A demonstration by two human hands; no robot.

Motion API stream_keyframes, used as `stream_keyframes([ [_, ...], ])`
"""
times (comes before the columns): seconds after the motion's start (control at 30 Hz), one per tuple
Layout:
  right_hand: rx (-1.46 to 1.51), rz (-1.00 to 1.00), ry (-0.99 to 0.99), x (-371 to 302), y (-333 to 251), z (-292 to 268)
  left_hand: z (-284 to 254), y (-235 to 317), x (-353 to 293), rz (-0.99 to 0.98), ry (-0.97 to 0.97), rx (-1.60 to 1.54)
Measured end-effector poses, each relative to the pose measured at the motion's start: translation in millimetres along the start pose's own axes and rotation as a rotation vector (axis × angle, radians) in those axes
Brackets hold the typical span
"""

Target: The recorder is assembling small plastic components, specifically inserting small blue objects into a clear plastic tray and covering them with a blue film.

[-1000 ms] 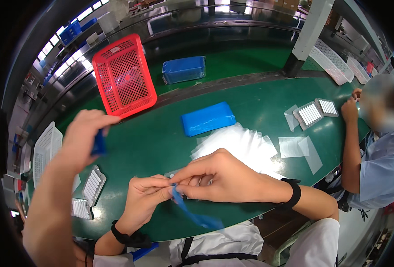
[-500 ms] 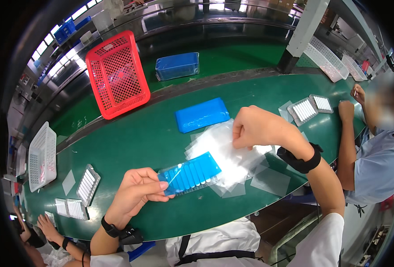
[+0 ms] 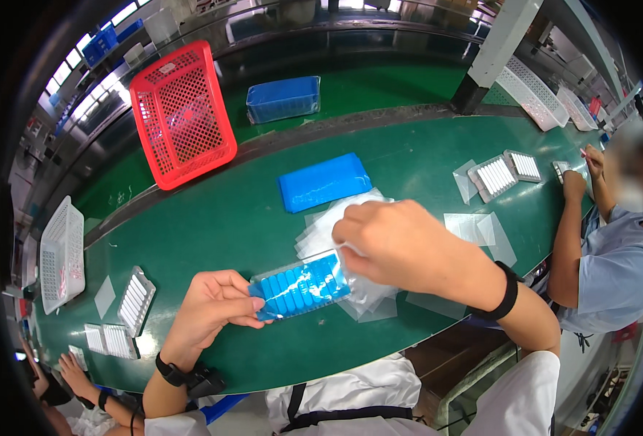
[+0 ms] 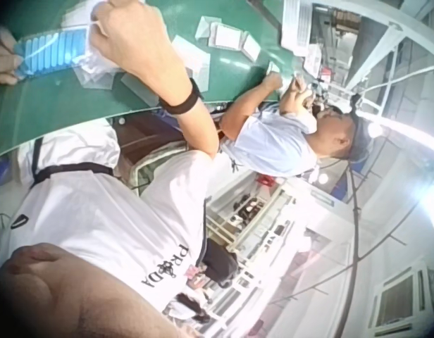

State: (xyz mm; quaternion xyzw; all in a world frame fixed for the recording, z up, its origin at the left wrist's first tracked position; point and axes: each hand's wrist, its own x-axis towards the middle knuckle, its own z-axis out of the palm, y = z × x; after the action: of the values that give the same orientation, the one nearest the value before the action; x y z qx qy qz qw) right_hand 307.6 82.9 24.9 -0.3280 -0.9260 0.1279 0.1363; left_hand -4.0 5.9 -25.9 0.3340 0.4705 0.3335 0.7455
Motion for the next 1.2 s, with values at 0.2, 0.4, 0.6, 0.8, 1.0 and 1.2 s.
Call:
stream_keyframes([
  [0.2,-0.009,-0.154,-0.034,-1,1,21,2,0,2,0.001,0.0,-0.002],
  [0.4,-0.019,-0.126,-0.086,1,1,20,2,1,1,0.01,-0.007,-0.009],
  [0.6,-0.103,-0.193,-0.056,1,1,21,2,0,1,0.059,-0.042,0.018],
  [0.8,0.052,-0.129,-0.052,1,-3,19,3,-3,-1,0.132,-0.07,0.046],
  [1.0,0.068,-0.212,-0.063,0,-2,25,9,-3,-7,0.2,-0.058,0.187],
  [1.2,0.211,-0.181,-0.097,2,3,26,13,-1,-12,0.228,-0.046,0.248],
])
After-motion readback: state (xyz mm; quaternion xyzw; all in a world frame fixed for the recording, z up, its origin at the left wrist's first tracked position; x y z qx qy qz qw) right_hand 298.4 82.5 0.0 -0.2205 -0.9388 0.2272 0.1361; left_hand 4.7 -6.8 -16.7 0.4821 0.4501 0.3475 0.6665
